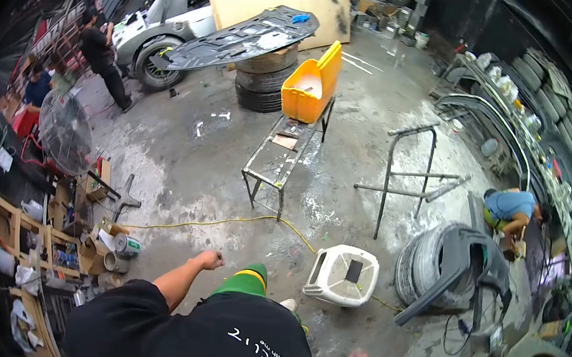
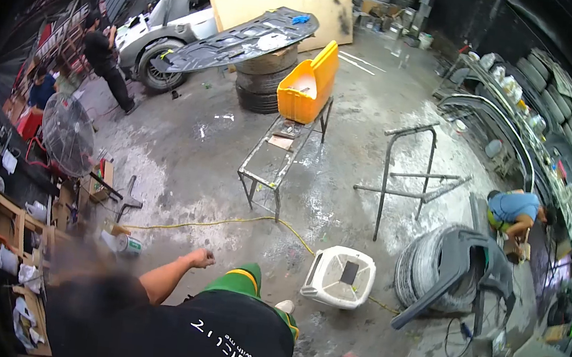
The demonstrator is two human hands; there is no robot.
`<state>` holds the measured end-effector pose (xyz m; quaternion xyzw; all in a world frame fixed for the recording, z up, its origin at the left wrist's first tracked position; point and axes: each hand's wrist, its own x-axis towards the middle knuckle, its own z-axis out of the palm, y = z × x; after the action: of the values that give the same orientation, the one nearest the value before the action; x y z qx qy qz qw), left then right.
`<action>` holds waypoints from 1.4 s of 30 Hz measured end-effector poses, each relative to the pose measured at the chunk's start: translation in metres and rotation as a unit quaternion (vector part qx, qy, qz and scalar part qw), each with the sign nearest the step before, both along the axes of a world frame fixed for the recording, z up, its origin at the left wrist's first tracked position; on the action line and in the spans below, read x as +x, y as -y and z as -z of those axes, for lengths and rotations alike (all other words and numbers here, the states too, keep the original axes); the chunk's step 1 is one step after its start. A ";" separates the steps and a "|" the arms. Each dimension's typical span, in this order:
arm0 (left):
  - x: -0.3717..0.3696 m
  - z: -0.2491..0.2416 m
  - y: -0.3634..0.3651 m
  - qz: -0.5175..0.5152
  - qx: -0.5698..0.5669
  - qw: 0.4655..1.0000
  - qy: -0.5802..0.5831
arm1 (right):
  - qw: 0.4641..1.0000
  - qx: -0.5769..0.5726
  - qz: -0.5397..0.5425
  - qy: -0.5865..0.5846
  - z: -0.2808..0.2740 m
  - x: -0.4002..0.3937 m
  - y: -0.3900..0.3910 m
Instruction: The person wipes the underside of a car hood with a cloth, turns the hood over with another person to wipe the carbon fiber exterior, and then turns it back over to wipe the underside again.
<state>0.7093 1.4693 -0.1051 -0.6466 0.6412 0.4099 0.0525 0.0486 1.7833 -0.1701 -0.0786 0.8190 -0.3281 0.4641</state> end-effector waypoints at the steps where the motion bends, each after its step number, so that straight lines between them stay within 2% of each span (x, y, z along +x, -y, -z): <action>1: -0.012 -0.009 0.012 -0.023 0.008 1.000 0.005 | 0.997 -0.055 0.046 0.032 -0.012 -0.032 0.040; 3: -0.030 -0.011 0.032 -0.030 0.004 0.999 0.013 | 0.989 -0.120 0.086 0.005 -0.034 -0.077 0.119; 6: -0.038 -0.004 0.063 -0.004 -0.019 0.999 0.031 | 0.990 -0.116 0.069 -0.035 -0.049 -0.106 0.217; 8: -0.034 0.012 0.086 0.015 0.018 0.999 0.038 | 0.990 -0.131 0.016 -0.042 -0.038 -0.114 0.275; 11: -0.013 0.037 0.123 -0.075 0.072 0.995 0.011 | 0.988 -0.147 -0.044 0.013 -0.020 -0.088 0.339; 13: 0.007 0.056 0.154 -0.111 0.103 0.987 0.054 | 0.992 -0.063 -0.112 0.013 -0.019 -0.056 0.379; 15: 0.018 0.036 0.193 -0.155 0.137 0.976 0.075 | 0.981 -0.045 -0.183 0.033 0.003 -0.032 0.409; 17: 0.032 0.035 0.244 -0.226 0.189 0.950 0.101 | 0.977 0.003 -0.200 0.070 -0.011 0.004 0.445; 19: 0.047 0.047 0.299 -0.212 0.085 0.969 0.094 | 0.975 0.038 -0.201 0.087 -0.034 0.015 0.495; 21: 0.049 0.035 0.361 -0.159 -0.080 0.978 0.108 | 0.964 -0.043 -0.261 0.039 -0.026 0.018 0.536; 22: 0.047 0.028 0.396 -0.194 -0.097 0.972 0.086 | 0.950 -0.055 -0.308 -0.014 -0.010 0.006 0.555; 23: 0.044 0.025 0.433 -0.230 -0.114 0.964 0.064 | 0.951 -0.067 -0.301 -0.008 -0.038 0.009 0.588; 24: 0.040 0.022 0.469 -0.194 -0.213 0.956 0.061 | 0.942 -0.098 -0.320 -0.027 -0.051 0.007 0.620; 26: 0.022 -0.004 0.549 -0.239 -0.205 0.949 -0.007 | 0.935 -0.114 -0.333 -0.043 -0.067 -0.007 0.679; 27: 0.005 -0.031 0.582 -0.189 -0.306 0.933 -0.001 | 0.938 -0.102 -0.329 -0.044 -0.069 -0.015 0.710; 28: -0.010 -0.055 0.618 -0.199 -0.307 0.930 -0.025 | 0.936 -0.096 -0.336 -0.041 -0.076 -0.020 0.743; 30: -0.049 -0.105 0.683 -0.234 -0.313 0.917 -0.079 | 0.911 -0.117 -0.378 -0.118 -0.099 -0.034 0.813; 32: -0.095 -0.155 0.741 -0.256 -0.321 0.905 -0.108 | 0.905 -0.145 -0.381 -0.124 -0.121 -0.045 0.884; 33: -0.119 -0.176 0.768 -0.300 -0.315 0.885 -0.167 | 0.900 -0.173 -0.378 -0.131 -0.135 -0.051 0.921; 34: -0.141 -0.191 0.793 -0.342 -0.305 0.860 -0.226 | 0.900 -0.174 -0.378 -0.130 -0.157 -0.056 0.957; 36: -0.176 -0.206 0.836 -0.324 -0.298 0.866 -0.236 | 0.889 -0.234 -0.367 -0.140 -0.196 -0.062 1.014; 38: -0.205 -0.216 0.871 -0.307 -0.293 0.870 -0.249 | 0.895 -0.244 -0.350 -0.129 -0.204 -0.080 1.066; 40: -0.228 -0.230 0.897 -0.275 -0.300 0.891 -0.201 | 0.900 -0.256 -0.333 -0.118 -0.211 -0.096 1.108; 42: -0.243 -0.238 0.917 -0.288 -0.279 0.894 -0.202 | 0.901 -0.251 -0.337 -0.109 -0.217 -0.109 1.151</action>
<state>0.4660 0.5524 0.1334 -0.6943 0.5117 0.3334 -0.3807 -0.0604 0.6319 0.0471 -0.4994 0.6794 -0.3364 0.4193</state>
